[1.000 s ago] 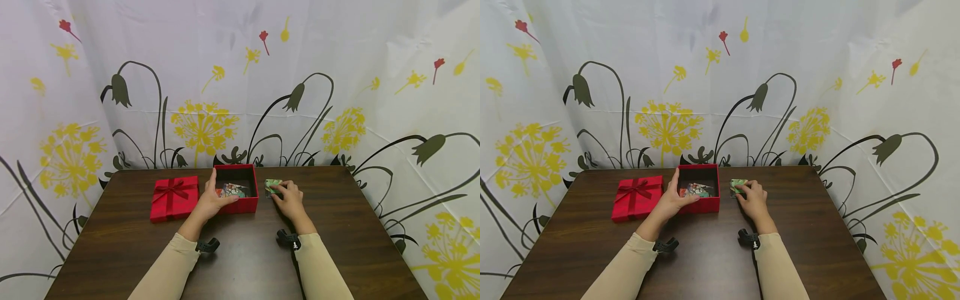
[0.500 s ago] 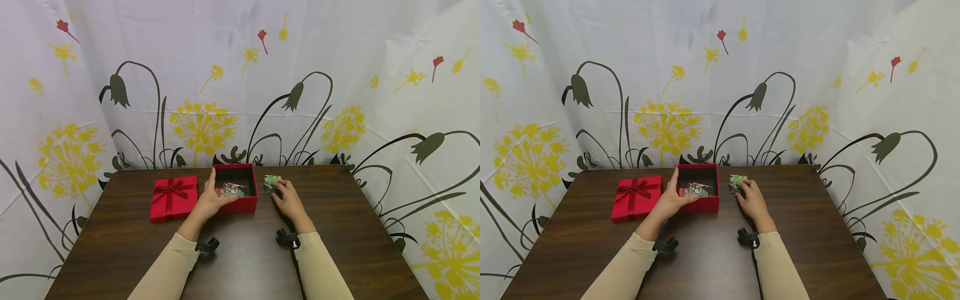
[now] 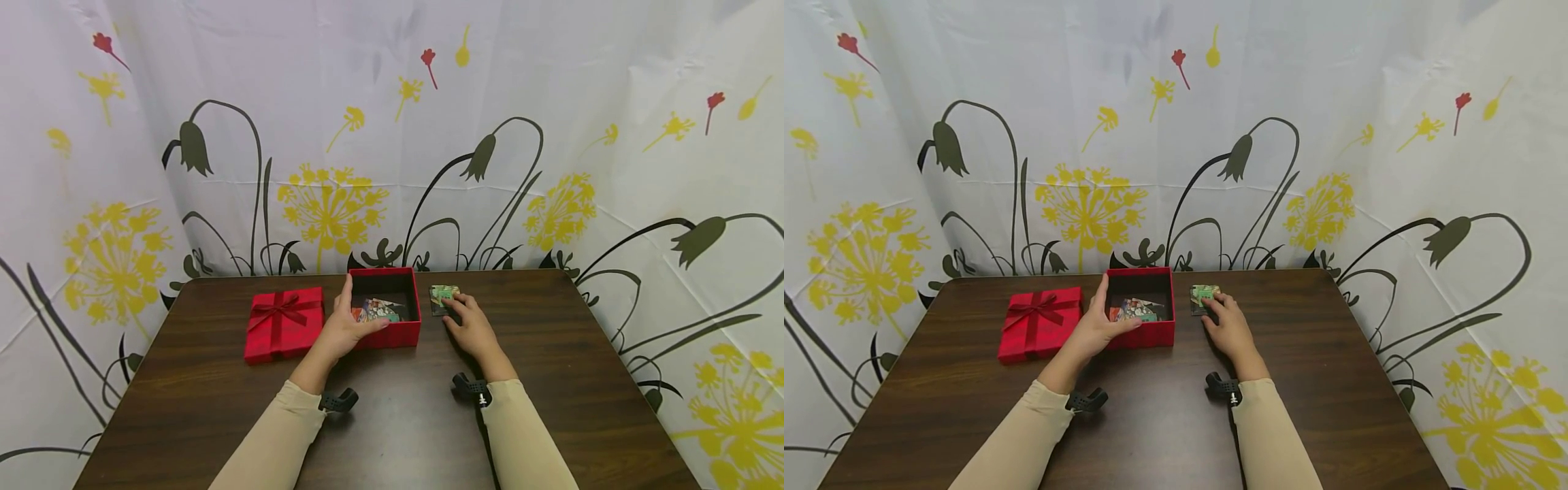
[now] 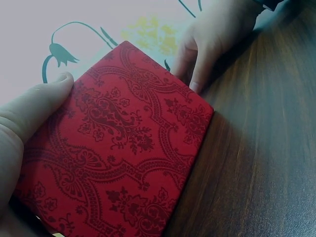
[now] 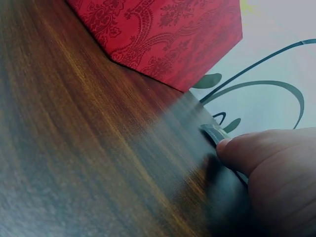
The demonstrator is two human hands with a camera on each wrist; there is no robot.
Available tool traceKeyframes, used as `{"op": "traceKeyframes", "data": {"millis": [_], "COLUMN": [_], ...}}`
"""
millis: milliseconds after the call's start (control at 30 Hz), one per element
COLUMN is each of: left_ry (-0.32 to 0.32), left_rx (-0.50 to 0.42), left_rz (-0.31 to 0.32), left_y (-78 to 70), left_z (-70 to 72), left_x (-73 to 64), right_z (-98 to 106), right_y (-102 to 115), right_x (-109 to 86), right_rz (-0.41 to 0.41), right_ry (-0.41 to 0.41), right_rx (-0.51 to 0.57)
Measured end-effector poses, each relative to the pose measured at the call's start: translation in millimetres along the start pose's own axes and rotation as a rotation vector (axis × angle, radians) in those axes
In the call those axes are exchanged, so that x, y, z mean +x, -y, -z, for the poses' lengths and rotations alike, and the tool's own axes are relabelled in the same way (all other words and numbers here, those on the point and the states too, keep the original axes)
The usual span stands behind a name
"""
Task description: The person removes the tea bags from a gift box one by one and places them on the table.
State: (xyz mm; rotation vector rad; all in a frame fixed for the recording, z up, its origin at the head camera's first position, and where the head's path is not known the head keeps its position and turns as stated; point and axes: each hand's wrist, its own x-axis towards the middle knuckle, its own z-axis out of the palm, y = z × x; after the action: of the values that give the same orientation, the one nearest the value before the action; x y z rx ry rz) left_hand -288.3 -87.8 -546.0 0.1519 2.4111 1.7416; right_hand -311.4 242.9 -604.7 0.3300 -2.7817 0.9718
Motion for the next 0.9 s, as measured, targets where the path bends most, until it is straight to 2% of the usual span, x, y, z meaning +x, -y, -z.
{"op": "traceKeyframes", "data": {"millis": [533, 900], "left_ry": [0.000, 0.005], "left_rx": [-0.002, -0.012], "left_rz": [0.001, 0.001], "left_y": [-1.0, 0.2], "left_z": [-0.2, -0.3], "left_x": [-0.5, -0.2], "right_z": [2.8, 8.5], "right_y": [0.0, -6.8], "right_x": [-0.2, 0.3], "right_rz": [0.011, -0.022], "right_ry": [-0.004, -0.067], "right_rx": [0.038, 0.352]}}
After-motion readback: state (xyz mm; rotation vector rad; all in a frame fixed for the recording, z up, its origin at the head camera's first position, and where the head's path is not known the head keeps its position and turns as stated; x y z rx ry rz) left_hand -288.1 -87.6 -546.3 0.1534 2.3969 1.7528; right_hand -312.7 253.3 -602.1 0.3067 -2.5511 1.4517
